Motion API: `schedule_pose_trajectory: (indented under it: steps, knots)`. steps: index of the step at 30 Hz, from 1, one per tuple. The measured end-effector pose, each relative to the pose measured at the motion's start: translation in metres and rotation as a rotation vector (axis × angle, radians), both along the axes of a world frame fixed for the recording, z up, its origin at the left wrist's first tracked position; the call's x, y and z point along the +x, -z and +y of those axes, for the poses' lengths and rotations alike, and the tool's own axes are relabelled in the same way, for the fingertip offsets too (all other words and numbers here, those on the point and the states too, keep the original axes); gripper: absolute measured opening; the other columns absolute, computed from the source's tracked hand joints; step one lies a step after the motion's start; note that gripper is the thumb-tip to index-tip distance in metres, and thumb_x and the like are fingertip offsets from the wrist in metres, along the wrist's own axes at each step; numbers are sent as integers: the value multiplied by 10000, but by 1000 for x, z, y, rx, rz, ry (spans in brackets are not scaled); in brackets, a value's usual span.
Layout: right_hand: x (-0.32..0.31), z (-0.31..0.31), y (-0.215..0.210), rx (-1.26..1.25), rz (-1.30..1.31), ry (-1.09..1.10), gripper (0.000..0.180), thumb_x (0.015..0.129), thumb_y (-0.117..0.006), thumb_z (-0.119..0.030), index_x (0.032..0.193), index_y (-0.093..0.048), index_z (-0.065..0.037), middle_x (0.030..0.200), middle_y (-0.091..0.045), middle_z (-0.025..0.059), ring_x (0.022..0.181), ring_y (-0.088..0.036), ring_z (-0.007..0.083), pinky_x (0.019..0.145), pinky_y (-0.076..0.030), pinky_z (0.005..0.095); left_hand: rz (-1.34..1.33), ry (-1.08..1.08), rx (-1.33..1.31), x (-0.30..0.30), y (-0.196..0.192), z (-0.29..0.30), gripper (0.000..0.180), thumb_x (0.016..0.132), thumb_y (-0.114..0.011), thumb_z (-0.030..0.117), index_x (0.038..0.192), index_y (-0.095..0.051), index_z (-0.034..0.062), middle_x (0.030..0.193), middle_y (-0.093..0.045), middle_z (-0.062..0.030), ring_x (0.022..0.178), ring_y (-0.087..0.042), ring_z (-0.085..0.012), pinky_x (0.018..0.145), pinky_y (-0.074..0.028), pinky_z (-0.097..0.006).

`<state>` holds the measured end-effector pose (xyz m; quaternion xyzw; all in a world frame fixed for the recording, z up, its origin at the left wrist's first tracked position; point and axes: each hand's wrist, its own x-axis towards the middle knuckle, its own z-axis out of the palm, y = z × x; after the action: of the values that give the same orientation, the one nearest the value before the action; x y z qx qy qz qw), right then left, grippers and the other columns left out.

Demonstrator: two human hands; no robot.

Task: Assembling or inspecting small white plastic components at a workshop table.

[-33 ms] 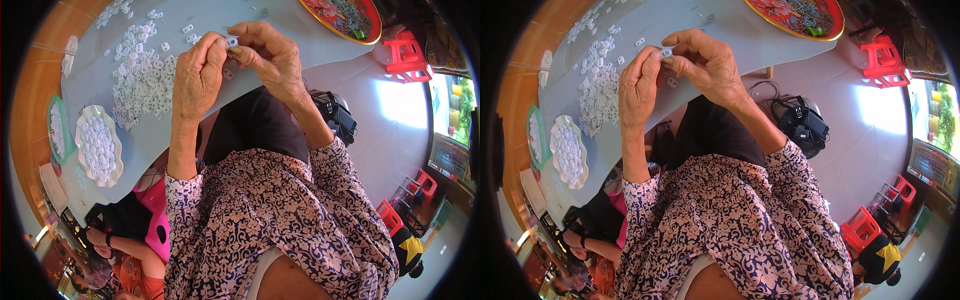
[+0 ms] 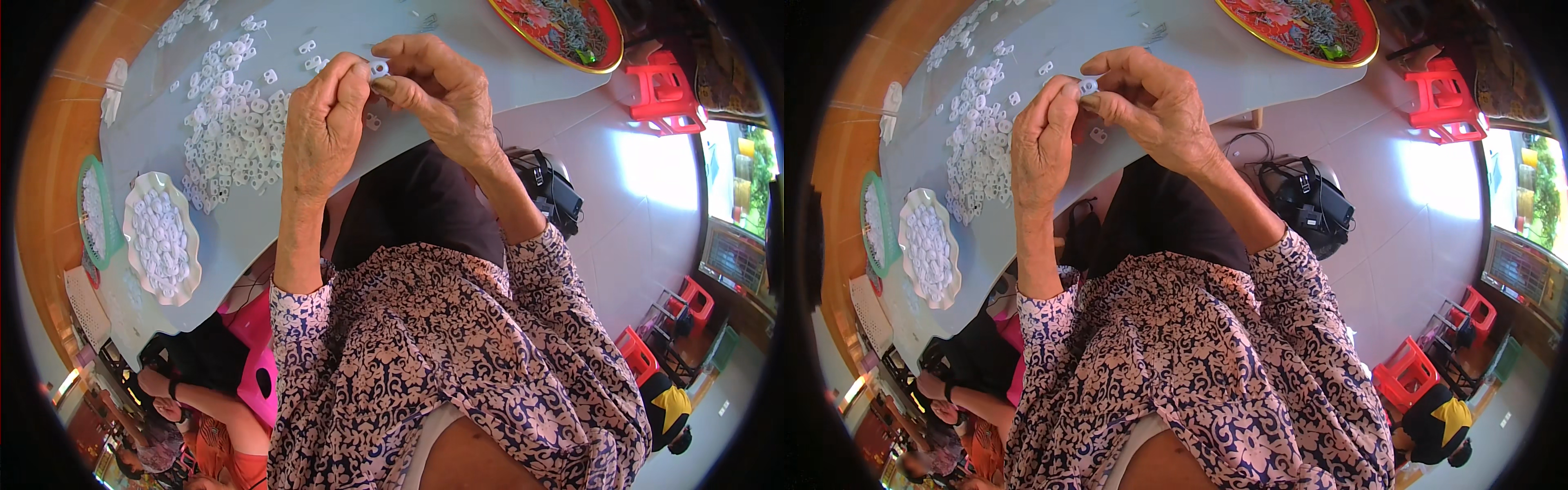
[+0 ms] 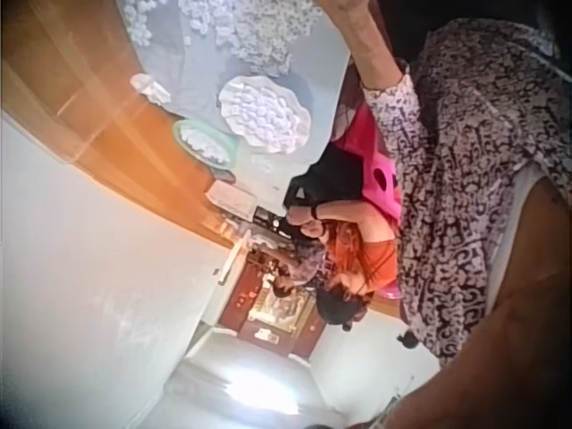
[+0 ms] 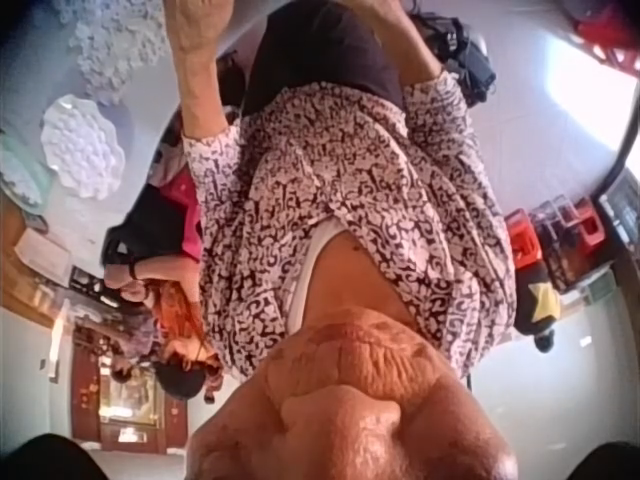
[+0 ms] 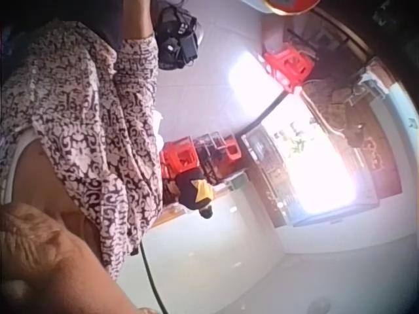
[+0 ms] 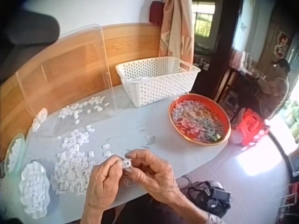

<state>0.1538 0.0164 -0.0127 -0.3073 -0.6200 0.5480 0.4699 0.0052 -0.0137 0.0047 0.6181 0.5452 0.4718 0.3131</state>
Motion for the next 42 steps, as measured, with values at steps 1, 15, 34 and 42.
schedule_pose_trajectory:
  steps: [1,15,34,42]
  knots:
    - [0,0,1,0,-2,3,248,864,-617,-42,1097,-552,16,808,-623,50,718,-588,81,651,-501,222,-41,-14,-11,2,0,0,262,961,-453,232,848,-548,17,584,-480,-19,526,-416,-92,495,-383,-263]
    - [-2,-1,-1,-13,19,88,229,851,-608,-19,1073,-563,8,812,-641,53,687,-587,76,638,-498,213,-103,-103,2,13,6,-1,267,958,-456,238,874,-532,-3,626,-435,-27,567,-355,-115,514,-331,-278]
    - [-2,-2,1,-35,34,-31,313,827,-630,8,1128,-541,7,834,-596,51,712,-586,81,649,-505,225,-152,-54,-33,3,7,0,288,949,-482,260,846,-555,2,589,-427,12,551,-375,-66,495,-366,-242]
    - [-6,-3,1,74,-49,37,277,795,-692,-24,1047,-581,4,768,-573,29,648,-575,74,592,-486,215,-169,-13,-73,-1,4,-1,297,937,-496,270,815,-545,4,569,-393,19,562,-361,-62,506,-363,-245]
